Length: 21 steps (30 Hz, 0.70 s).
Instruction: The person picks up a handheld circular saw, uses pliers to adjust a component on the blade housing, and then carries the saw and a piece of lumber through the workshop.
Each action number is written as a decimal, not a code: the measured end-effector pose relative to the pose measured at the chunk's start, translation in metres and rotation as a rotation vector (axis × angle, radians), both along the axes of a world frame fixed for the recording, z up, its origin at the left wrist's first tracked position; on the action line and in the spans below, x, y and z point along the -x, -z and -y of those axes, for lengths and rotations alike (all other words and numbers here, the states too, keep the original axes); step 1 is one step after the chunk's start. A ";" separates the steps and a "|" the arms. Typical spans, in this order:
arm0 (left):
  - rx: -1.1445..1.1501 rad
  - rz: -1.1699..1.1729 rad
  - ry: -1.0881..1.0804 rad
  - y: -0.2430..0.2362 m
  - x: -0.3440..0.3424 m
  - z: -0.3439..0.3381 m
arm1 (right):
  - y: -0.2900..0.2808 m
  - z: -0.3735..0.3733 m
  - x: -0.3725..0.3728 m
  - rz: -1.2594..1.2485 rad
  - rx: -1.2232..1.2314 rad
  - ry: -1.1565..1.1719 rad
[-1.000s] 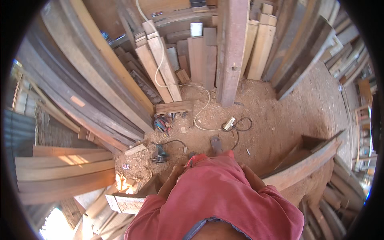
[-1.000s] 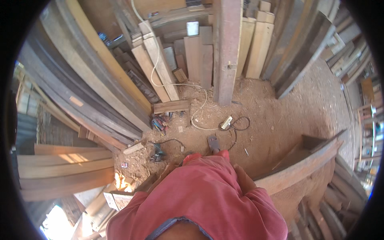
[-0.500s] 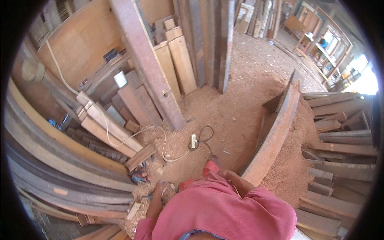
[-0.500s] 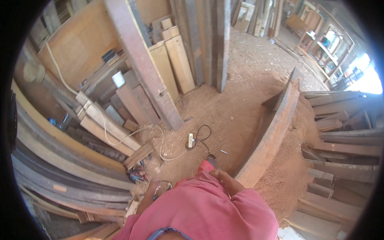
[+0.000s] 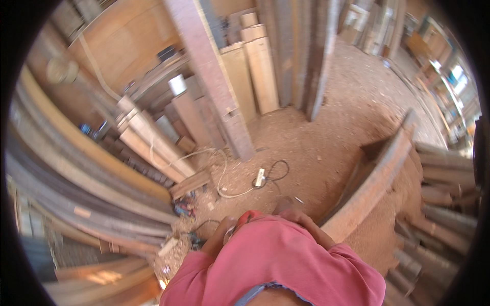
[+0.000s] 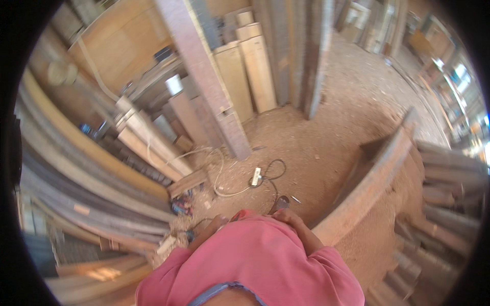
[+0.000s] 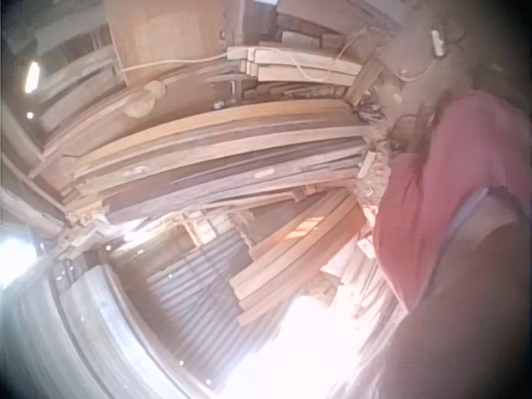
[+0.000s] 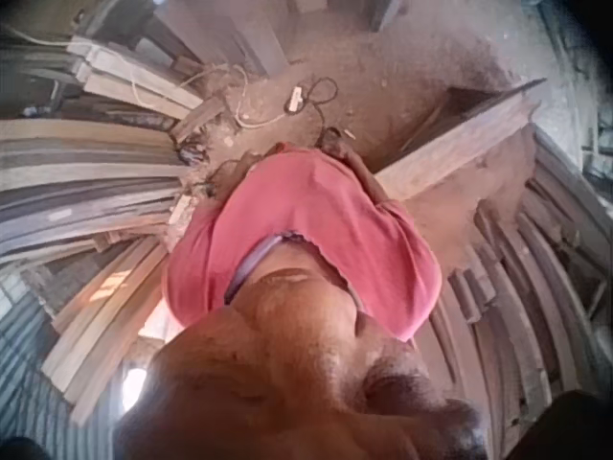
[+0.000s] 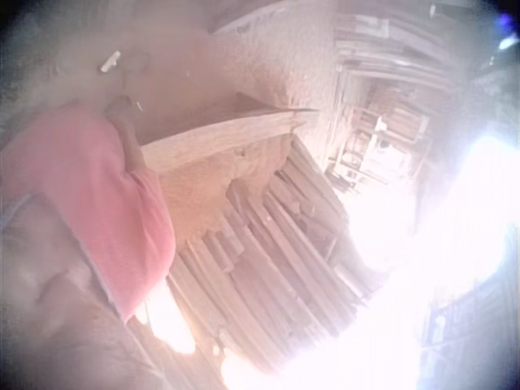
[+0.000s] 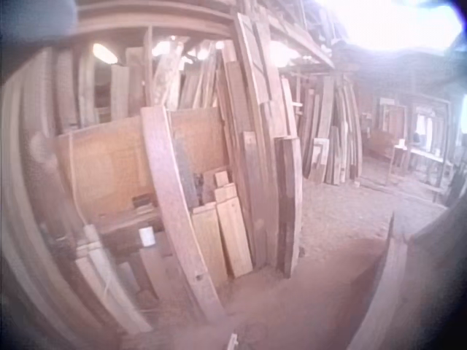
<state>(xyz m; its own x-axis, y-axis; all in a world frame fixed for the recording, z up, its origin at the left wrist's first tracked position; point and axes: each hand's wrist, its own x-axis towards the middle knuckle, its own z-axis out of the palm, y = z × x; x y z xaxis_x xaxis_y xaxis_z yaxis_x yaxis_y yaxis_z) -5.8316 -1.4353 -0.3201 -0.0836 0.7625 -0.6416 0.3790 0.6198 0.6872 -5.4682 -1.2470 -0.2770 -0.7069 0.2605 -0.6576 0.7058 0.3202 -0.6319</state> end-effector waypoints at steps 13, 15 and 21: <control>-0.011 -0.394 -0.817 -0.049 -0.112 -0.025 | 0.164 -0.218 -0.085 0.351 -0.281 -0.289; 0.110 -0.377 -0.826 -0.049 -0.108 -0.005 | 0.171 -0.242 -0.056 0.234 -0.529 -0.664; 0.561 -0.268 -0.900 0.045 -0.120 0.152 | 0.163 -0.215 0.106 -0.083 -0.374 -0.735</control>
<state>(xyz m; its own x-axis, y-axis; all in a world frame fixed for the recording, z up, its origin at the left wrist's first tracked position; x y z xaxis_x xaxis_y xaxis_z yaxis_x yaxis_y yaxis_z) -5.7118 -1.5871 -0.3646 -0.6525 -0.0429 -0.7566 -0.2749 0.9438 0.1836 -5.5745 -1.0321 -0.4399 -0.8249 -0.0958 -0.5571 0.1904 0.8809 -0.4334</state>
